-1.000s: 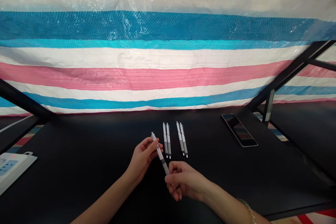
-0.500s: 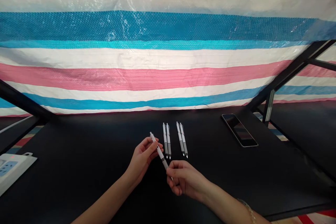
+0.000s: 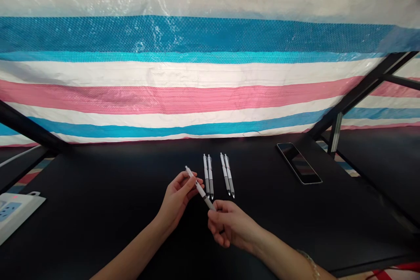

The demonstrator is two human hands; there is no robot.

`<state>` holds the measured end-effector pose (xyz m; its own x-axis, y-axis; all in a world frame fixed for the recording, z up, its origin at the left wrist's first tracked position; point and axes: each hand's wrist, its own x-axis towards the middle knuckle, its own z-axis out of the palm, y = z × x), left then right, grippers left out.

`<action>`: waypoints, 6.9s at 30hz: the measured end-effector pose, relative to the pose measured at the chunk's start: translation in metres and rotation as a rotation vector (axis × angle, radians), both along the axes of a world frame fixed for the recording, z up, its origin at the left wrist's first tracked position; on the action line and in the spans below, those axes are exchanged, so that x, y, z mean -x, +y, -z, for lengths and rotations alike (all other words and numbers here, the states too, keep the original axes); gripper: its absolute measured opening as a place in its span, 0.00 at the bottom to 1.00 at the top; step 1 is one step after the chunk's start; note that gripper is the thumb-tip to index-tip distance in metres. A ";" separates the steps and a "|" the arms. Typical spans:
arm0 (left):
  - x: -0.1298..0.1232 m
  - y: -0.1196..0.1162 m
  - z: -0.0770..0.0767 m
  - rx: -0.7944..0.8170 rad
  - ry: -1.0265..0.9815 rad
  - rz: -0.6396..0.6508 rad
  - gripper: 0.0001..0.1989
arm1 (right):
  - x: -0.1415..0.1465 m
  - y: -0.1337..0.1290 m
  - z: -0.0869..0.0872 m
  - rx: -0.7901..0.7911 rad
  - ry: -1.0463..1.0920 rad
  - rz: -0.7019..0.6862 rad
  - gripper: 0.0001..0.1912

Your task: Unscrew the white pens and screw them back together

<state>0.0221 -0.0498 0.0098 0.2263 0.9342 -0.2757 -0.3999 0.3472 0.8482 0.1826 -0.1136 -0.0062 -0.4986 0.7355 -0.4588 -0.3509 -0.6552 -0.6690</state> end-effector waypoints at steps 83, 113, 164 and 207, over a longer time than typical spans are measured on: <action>0.001 0.000 0.001 0.029 0.032 -0.002 0.23 | -0.001 0.002 -0.001 0.039 0.028 0.011 0.14; 0.000 -0.003 0.000 -0.007 0.079 -0.041 0.24 | -0.001 0.004 -0.001 0.040 0.033 0.020 0.12; 0.000 0.011 -0.005 -0.223 0.568 0.173 0.18 | -0.028 0.010 -0.025 -1.287 -1.420 -0.108 0.22; 0.003 -0.071 -0.001 -0.176 0.327 0.170 0.15 | -0.012 -0.038 0.012 -0.384 -0.560 0.867 0.14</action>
